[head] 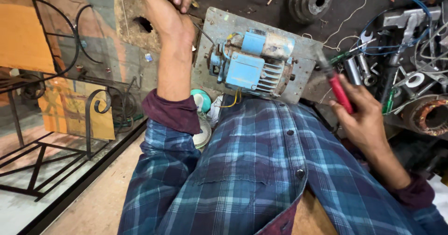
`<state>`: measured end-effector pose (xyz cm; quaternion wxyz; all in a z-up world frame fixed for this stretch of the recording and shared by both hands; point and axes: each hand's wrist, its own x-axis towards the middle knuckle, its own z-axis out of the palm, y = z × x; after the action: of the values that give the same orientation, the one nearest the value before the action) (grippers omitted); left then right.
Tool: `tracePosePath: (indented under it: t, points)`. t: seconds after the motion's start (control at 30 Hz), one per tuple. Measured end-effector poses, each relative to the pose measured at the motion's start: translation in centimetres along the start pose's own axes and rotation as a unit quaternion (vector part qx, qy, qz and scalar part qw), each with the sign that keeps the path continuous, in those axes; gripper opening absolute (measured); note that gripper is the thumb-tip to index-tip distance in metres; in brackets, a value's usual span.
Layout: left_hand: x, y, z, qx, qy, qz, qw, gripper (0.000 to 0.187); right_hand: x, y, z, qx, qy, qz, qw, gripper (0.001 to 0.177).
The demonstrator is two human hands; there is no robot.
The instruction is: The person uses pliers and a screwdriver to adjust and tighten components on a small blue electric motor mounted on a metal plate. They repeatedly reposition the motor and manipulate its wiring and fasteners throughout the clip.
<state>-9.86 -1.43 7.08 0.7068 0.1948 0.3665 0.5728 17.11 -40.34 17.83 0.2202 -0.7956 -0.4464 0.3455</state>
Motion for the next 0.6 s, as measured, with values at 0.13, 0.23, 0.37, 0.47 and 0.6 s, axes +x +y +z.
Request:
tracePosePath:
  t: [0.13, 0.23, 0.37, 0.47, 0.6]
  points:
    - [0.1, 0.1, -0.2, -0.003, -0.030, 0.011, 0.999, 0.038, -0.1, 0.6, 1.2, -0.078, 0.004, -0.087, 0.993, 0.067]
    - [1.0, -0.2, 0.5, -0.017, -0.026, 0.000, 1.000, 0.035, -0.2, 0.6, 1.4, -0.002, -0.021, 0.003, 1.000, 0.066]
    - [0.4, -0.6, 0.0, 0.013, -0.023, 0.003, 1.000, 0.034, -0.6, 0.2, 1.4, 0.019, 0.041, -0.023, 0.999, 0.061]
    - [0.6, -1.0, 0.9, 0.021, -0.046, 0.005, 0.999, 0.032, -0.5, -0.1, 1.2, -0.015, -0.029, 0.021, 0.999, 0.067]
    - [1.4, -2.0, 1.7, 0.018, -0.052, 0.015, 0.998, 0.030, -0.4, -0.1, 0.9, -0.033, 0.038, -0.021, 0.999, 0.066]
